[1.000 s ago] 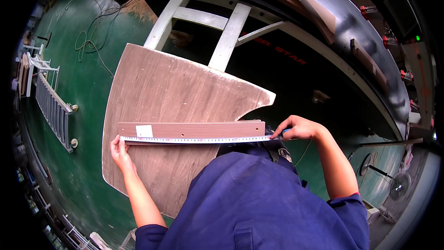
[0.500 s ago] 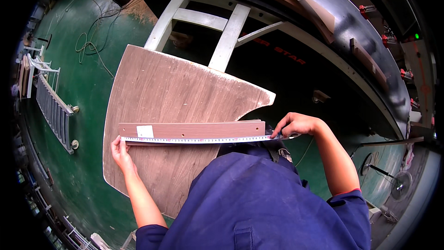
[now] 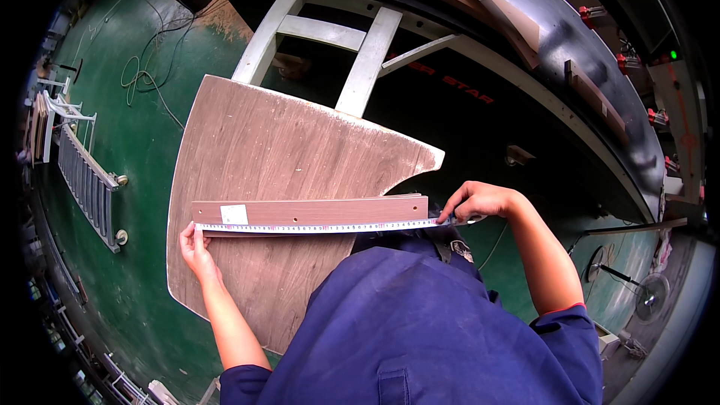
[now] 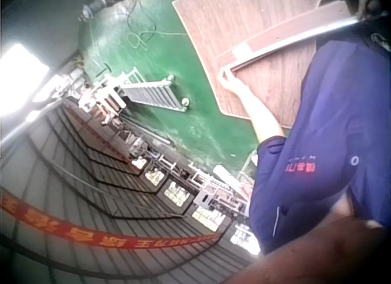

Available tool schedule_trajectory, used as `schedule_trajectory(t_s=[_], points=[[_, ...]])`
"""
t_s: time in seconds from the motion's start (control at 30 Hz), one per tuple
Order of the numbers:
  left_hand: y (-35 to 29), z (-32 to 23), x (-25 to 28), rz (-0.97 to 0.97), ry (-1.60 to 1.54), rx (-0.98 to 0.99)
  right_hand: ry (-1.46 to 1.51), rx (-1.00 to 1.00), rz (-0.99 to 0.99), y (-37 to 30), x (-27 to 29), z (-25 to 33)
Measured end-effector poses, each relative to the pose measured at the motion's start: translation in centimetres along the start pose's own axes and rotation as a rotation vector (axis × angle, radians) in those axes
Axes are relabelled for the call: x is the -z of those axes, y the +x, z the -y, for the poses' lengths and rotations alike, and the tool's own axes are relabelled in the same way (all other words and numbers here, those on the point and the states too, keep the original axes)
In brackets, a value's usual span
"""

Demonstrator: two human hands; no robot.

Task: The person uses a tape measure to check the dimensions of several wooden planks on a worktable and a machine.

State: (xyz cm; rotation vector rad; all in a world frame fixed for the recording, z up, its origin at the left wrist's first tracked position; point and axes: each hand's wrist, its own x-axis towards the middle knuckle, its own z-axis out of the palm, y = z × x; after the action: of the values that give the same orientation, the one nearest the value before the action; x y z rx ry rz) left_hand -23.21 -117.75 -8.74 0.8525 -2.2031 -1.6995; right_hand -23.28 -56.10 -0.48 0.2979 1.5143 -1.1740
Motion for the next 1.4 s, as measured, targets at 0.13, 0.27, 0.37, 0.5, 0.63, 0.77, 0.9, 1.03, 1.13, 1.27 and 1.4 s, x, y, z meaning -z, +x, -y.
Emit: schedule_trajectory(t_s=[0.13,0.27,0.37,0.5,0.63,0.77,0.9,1.03,1.13,1.27,1.4], points=[[0.0,0.1,0.1,-0.001,0.002,-0.006,-0.01,-0.007,0.006,0.0,0.1,0.3],[0.0,0.0,0.0,-0.001,0.002,-0.008,-0.001,-0.029,0.024,0.1,0.3,0.4],[0.0,0.0,0.0,0.001,0.008,-0.009,0.028,-0.053,0.054,0.3,0.7,0.8],[0.0,0.0,0.0,0.003,0.021,-0.011,0.063,-0.109,0.104,0.6,1.2,1.5],[-0.1,-0.2,0.0,-0.01,0.022,-0.004,0.083,-0.103,0.115,0.7,1.2,2.0],[-0.1,-0.1,0.1,-0.007,0.033,-0.005,0.085,-0.122,0.146,0.8,1.4,2.3],[-0.1,0.0,0.2,-0.004,0.016,0.006,0.067,-0.135,0.165,1.1,1.7,2.0],[-0.2,-0.2,0.2,-0.009,0.032,0.001,0.092,-0.141,0.155,1.0,1.6,2.1],[-0.3,-0.2,0.0,-0.014,0.035,-0.007,0.077,-0.13,0.154,0.9,1.5,2.0],[-0.5,-0.5,-0.3,-0.018,0.042,-0.008,0.026,-0.1,0.158,1.0,1.6,1.5],[-0.4,-0.4,-0.3,-0.016,0.067,-0.021,0.041,-0.124,0.154,0.7,1.5,1.8]])
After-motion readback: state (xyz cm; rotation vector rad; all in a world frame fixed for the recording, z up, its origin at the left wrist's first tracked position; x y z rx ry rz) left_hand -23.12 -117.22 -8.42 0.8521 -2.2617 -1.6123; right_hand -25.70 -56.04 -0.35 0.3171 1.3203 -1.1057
